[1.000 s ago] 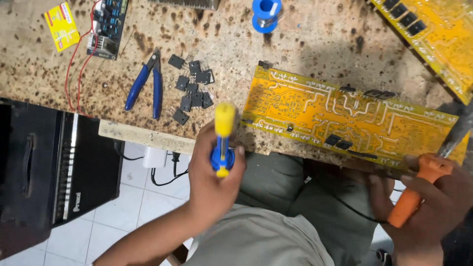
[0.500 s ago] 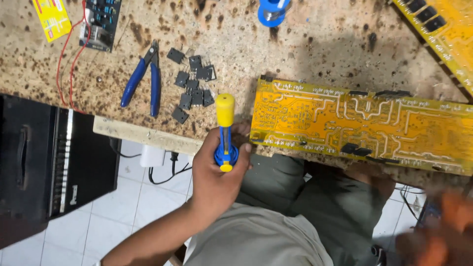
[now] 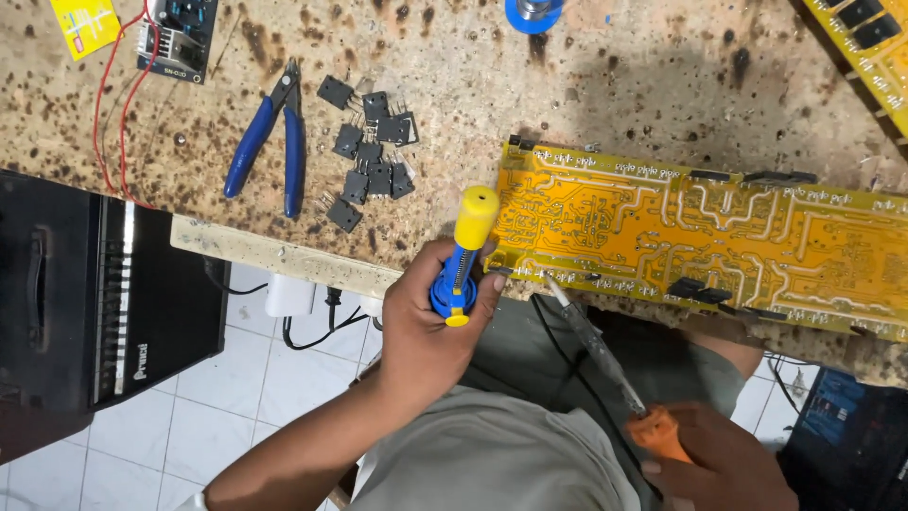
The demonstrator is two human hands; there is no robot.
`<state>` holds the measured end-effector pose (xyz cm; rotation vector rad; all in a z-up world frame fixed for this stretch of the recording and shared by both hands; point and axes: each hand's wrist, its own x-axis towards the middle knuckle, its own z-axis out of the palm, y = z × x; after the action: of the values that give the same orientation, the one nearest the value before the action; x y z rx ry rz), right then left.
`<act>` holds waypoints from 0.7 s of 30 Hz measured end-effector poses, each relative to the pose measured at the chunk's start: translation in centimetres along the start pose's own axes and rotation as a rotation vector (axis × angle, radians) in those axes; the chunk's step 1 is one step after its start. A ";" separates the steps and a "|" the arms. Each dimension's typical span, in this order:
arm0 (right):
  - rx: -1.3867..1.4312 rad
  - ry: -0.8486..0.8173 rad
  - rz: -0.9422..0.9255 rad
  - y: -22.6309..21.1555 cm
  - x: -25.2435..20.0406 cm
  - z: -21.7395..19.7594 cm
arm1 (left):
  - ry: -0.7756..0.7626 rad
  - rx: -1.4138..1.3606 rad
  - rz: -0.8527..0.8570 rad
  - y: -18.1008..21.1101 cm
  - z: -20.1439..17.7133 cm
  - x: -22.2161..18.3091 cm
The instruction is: Desoldering electronic components from a printed circuit board using a soldering iron and a desoldering pump.
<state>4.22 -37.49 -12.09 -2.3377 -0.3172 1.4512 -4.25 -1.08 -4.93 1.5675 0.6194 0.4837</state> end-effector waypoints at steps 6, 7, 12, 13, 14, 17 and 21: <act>-0.043 0.378 -1.139 -5.6 -1.8 -0.7 | 0.000 0.025 -0.011 0.1 0.0 0.0; -0.110 0.373 -1.179 -4.6 -1.1 -0.6 | -0.002 0.019 0.002 0.0 0.0 0.1; 0.043 0.389 -1.146 -5.9 -2.3 -0.3 | -0.005 0.017 0.029 0.1 0.0 0.2; -0.050 0.410 -1.041 -5.3 -2.4 -0.1 | -0.002 0.013 0.023 0.1 0.0 0.2; -0.142 0.429 -0.936 -4.7 -2.4 0.1 | 0.001 0.008 0.016 0.1 0.1 0.2; -0.078 0.405 -1.182 -3.7 -1.0 -0.3 | 0.004 0.003 0.023 0.0 0.1 0.2; -0.247 0.249 -1.282 4.4 2.8 -0.2 | 0.006 0.013 0.021 0.0 0.2 0.1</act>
<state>5.66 -40.48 -16.14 -1.7112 -1.5900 0.4791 -4.06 -1.13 -4.99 1.5868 0.6121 0.5008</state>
